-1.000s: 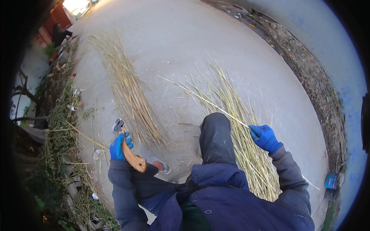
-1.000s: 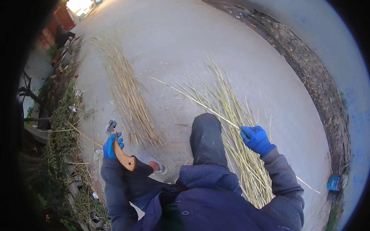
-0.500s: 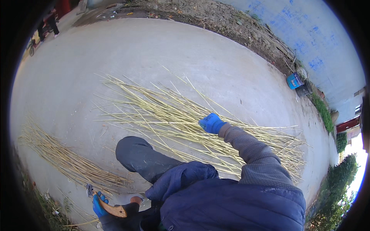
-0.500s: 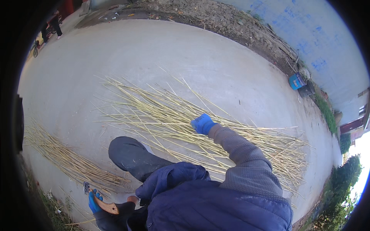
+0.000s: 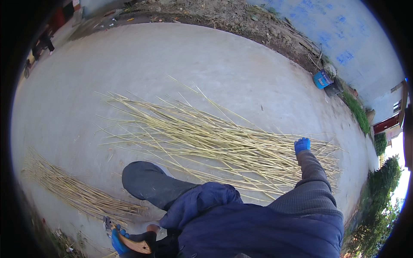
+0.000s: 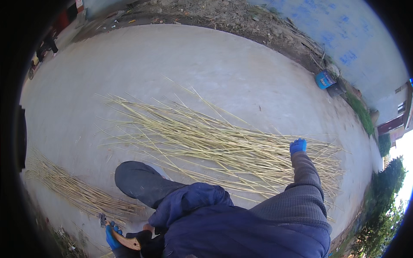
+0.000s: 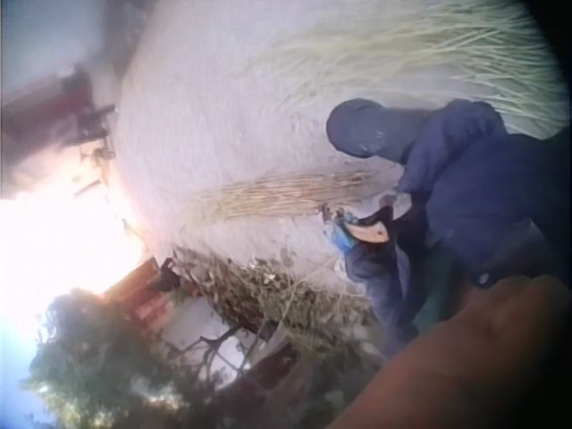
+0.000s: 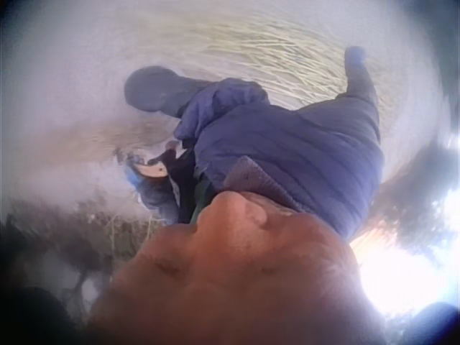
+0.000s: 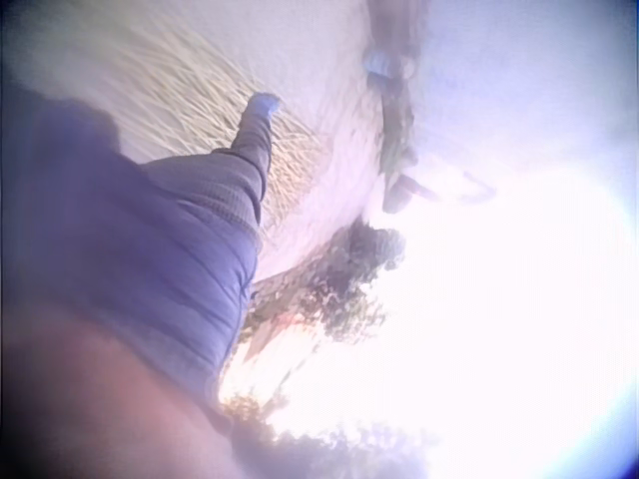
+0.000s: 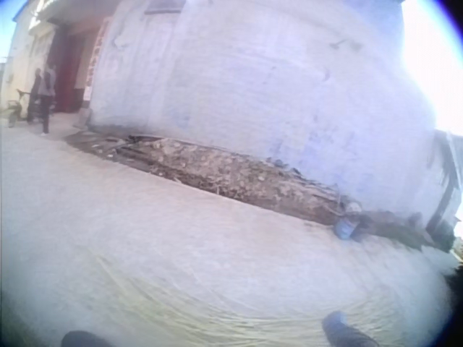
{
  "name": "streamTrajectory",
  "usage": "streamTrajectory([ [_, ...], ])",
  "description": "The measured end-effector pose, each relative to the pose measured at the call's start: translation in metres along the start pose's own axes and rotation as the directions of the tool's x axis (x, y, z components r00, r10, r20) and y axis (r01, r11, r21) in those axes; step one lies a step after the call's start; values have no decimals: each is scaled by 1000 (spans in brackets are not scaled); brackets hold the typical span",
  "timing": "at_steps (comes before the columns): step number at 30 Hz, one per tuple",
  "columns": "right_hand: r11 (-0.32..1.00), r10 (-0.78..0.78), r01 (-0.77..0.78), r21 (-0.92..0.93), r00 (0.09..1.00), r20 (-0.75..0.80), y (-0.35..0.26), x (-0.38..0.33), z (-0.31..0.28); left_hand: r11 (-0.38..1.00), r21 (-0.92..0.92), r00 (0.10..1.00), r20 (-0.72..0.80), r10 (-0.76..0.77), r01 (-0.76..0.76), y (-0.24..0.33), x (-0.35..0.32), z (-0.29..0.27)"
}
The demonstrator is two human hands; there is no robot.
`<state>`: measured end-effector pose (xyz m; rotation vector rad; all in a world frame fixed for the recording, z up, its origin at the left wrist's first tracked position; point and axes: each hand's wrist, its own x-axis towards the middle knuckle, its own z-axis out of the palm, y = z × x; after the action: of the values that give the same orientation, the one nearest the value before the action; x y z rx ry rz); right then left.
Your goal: The person sits on the ground and uses pruning shears to strip and trim thin sticks one at a time. They repeatedly pick up sticks, remove side branches, and place the trimmed sticks into a growing pile on the ground.
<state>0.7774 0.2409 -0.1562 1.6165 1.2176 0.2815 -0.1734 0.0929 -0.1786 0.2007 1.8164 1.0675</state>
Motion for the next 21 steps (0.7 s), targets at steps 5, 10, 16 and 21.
streamTrajectory([
  [5, 950, -236, 295, 103, 893, -383, -43, 54, -65, 980, -186, 997, 12, 77, -73, 6, -52, 25],
  [10, 702, -359, 712, -3, 351, -865, -176, 108, -287, 933, -329, 988, -17, 151, -148, 41, -64, 18],
  [16, 437, -406, 888, -144, 51, -912, -348, 21, -613, 888, -352, 948, -221, 229, -297, 66, -31, -33],
  [21, 232, -554, 948, -217, -54, -830, -511, -114, -732, 864, -457, 947, -314, 67, -213, 55, -18, -55],
])
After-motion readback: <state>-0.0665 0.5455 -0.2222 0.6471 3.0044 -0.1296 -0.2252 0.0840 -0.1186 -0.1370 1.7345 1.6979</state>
